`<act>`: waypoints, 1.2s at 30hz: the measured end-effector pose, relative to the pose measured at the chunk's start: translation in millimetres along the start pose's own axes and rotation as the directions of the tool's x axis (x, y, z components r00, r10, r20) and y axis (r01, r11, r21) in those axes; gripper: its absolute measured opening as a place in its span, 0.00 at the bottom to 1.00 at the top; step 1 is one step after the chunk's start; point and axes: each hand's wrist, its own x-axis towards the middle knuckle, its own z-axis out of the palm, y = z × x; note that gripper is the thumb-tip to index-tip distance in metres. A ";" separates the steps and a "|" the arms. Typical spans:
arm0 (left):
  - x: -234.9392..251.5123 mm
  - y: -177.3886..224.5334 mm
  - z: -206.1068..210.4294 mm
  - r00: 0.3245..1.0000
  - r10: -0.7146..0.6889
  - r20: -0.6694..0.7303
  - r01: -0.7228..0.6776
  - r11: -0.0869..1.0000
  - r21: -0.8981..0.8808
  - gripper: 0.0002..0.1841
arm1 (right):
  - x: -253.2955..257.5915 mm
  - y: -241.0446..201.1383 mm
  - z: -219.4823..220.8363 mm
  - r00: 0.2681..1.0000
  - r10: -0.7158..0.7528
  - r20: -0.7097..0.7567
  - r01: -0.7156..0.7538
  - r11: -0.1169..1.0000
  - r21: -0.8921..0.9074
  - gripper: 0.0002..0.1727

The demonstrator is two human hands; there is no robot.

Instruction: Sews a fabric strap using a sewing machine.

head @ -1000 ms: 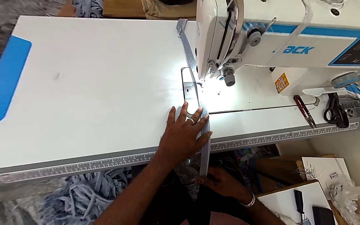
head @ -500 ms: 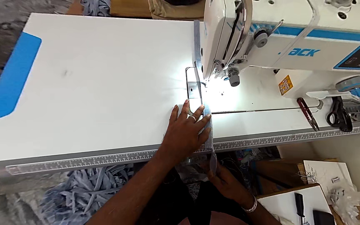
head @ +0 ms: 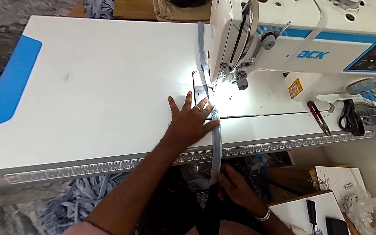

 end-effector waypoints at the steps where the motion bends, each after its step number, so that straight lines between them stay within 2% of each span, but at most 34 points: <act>1: 5.4 -2.4 1.2 1.000 -0.012 -0.010 0.012 1.000 0.007 0.39 | -0.1 -0.4 0.1 1.000 0.004 -0.012 -0.004 1.000 -0.002 0.12; 6: 31.9 -11.0 -2.8 0.997 -0.083 0.008 0.082 0.996 0.022 0.36 | 0.7 -6.5 -8.0 1.000 -0.027 -0.016 0.025 0.994 -0.110 0.13; 9: 39.0 -8.3 -6.2 0.995 -0.100 0.017 0.099 0.995 0.026 0.34 | -3.1 -37.0 -33.9 0.996 0.048 0.077 -0.015 0.927 -0.374 0.13; 11: 39.0 -5.2 -4.9 0.995 -0.102 0.003 0.102 0.994 0.030 0.33 | -10.0 -73.8 -64.5 0.991 0.092 0.098 -0.012 0.790 -0.613 0.13; 13: 38.8 -2.5 -6.6 0.995 -0.102 0.021 0.101 0.994 0.038 0.32 | -19.6 -116.1 -99.6 0.998 0.044 -0.033 -0.054 0.657 -0.752 0.15; 14: 39.4 -0.9 -8.6 0.993 -0.108 0.045 0.106 0.994 0.042 0.33 | -24.7 -136.0 -116.5 0.987 -0.058 -0.149 -0.084 0.606 -0.791 0.15; 15: 40.1 0.7 -10.3 0.991 -0.115 0.067 0.112 0.993 0.044 0.33 | -29.2 -154.8 -131.9 0.945 -0.184 -0.272 -0.128 0.558 -0.820 0.16; 17: 42.6 2.4 -11.5 0.988 -0.129 0.083 0.124 0.991 0.056 0.32 | -29.7 -176.6 -159.4 0.764 -0.430 -0.481 -0.278 0.453 -0.847 0.22; 18: 44.5 2.5 -11.2 0.988 -0.132 0.081 0.127 0.990 0.065 0.32 | -25.3 -178.7 -174.6 0.710 -0.458 -0.535 -0.388 0.379 -0.840 0.27; 19: 47.0 2.2 -11.3 0.988 -0.134 0.081 0.128 0.989 0.075 0.31 | -17.6 -175.1 -188.8 0.711 -0.428 -0.558 -0.472 0.298 -0.830 0.32; 20: 48.8 2.1 -13.0 0.986 -0.138 0.088 0.131 0.988 0.083 0.31 | -8.8 -166.4 -200.8 0.744 -0.348 -0.570 -0.524 0.225 -0.822 0.35; 22: 50.6 1.6 -16.8 0.984 -0.150 0.101 0.142 0.987 0.076 0.30 | 1.7 -158.3 -212.1 0.779 -0.182 -0.600 -0.591 0.108 -0.800 0.36; 24: 49.5 -0.6 -14.4 0.986 -0.152 0.067 0.148 0.987 0.056 0.30 | -12.4 -170.7 -210.8 0.780 -0.252 -0.573 -0.545 0.178 -0.819 0.31; 26: 45.5 -3.1 -7.6 0.989 -0.146 0.014 0.146 0.989 0.023 0.30 | -33.6 -177.4 -192.7 0.747 -0.376 -0.548 -0.458 0.307 -0.834 0.32; 27: 43.3 -3.7 -4.2 0.990 -0.142 -0.017 0.142 0.990 0.008 0.30 | -41.5 -173.4 -176.3 0.764 -0.383 -0.519 -0.384 0.376 -0.843 0.30; 29: 34.9 -2.0 -1.0 0.992 -0.103 -0.066 0.103 0.995 -0.014 0.33 | -46.6 -145.7 -135.6 0.907 -0.240 -0.345 -0.169 0.544 -0.822 0.18; 30: 27.0 1.2 0.1 0.995 -0.066 -0.079 0.064 0.998 -0.029 0.35 | -42.1 -123.9 -116.1 0.978 -0.086 -0.190 -0.089 0.652 -0.753 0.17; 31: 16.3 5.7 1.6 0.997 -0.023 -0.080 0.019 0.999 -0.041 0.36 | -31.4 -99.4 -97.1 0.997 0.065 -0.032 -0.070 0.734 -0.675 0.20; 32: 3.4 9.9 4.6 0.997 0.023 -0.070 -0.026 0.999 -0.046 0.36 | -17.5 -75.0 -77.4 0.986 0.148 0.072 -0.076 0.798 -0.598 0.28; 33: -9.3 12.8 7.2 0.996 0.062 -0.058 -0.064 0.997 -0.043 0.36 | -3.0 -52.6 -58.4 0.979 0.165 0.116 -0.085 0.859 -0.506 0.32; 34: -19.3 14.4 9.0 0.994 0.093 -0.060 -0.096 0.994 -0.048 0.36 | 10.2 -33.8 -41.0 0.985 0.130 0.115 -0.074 0.914 -0.398 0.32; 36: -28.8 14.8 11.0 0.989 0.127 -0.079 -0.132 0.990 -0.055 0.34 | 29.9 -9.2 -15.2 0.996 0.004 0.089 0.011 0.985 -0.173 0.21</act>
